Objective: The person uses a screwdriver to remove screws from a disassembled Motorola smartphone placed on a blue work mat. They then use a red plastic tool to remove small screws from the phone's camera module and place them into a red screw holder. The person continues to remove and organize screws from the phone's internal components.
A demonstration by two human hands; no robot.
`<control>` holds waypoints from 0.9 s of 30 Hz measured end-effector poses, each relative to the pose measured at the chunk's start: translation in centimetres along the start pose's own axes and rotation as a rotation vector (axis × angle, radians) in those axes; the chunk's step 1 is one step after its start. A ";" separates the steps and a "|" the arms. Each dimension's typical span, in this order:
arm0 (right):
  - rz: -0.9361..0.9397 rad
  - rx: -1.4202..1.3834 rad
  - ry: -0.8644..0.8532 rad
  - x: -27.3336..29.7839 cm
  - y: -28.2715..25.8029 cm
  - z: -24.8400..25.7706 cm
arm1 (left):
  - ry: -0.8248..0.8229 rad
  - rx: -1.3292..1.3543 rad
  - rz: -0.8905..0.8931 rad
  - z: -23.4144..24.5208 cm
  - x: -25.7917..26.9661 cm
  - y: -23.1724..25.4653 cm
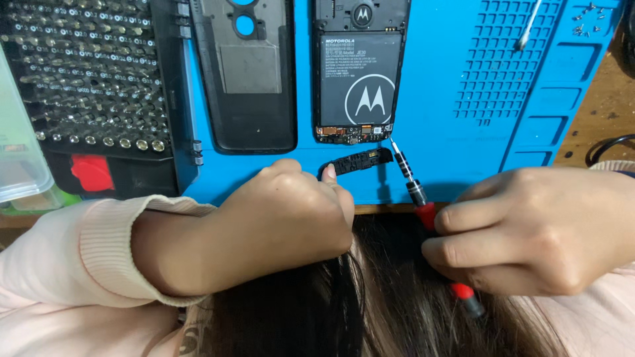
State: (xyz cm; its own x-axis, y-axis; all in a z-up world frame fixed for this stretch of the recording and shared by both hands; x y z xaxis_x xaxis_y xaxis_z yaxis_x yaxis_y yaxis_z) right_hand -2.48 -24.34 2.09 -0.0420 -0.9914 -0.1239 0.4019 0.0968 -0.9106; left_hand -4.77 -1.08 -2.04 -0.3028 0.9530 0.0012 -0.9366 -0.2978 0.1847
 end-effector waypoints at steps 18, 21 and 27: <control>0.050 0.054 0.075 -0.8 -0.1 0.6 | 0.029 -0.005 0.048 -0.1 0.3 0.3; 0.082 0.147 0.043 -0.9 0.4 0.7 | 0.038 0.040 0.077 0.2 0.2 0.2; 0.073 0.160 0.054 -1.2 0.9 0.6 | 0.056 0.029 0.095 0.1 0.3 0.3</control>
State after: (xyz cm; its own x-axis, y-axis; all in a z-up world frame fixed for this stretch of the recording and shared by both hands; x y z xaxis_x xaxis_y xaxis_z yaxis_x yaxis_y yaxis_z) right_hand -1.51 -23.15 1.68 -0.0543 -0.9757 -0.2122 0.5457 0.1489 -0.8246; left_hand -5.13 -0.88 -1.89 -0.4005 0.9156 -0.0346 -0.8977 -0.3846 0.2150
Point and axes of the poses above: each hand's wrist, its own x-axis away from the middle knuckle, its own z-axis out of the back of the hand, y = z × x, the point moved 2 cm from there along -x, towards the middle knuckle, and after that the axes turned 2 degrees about -y, right-handed, at the moved point
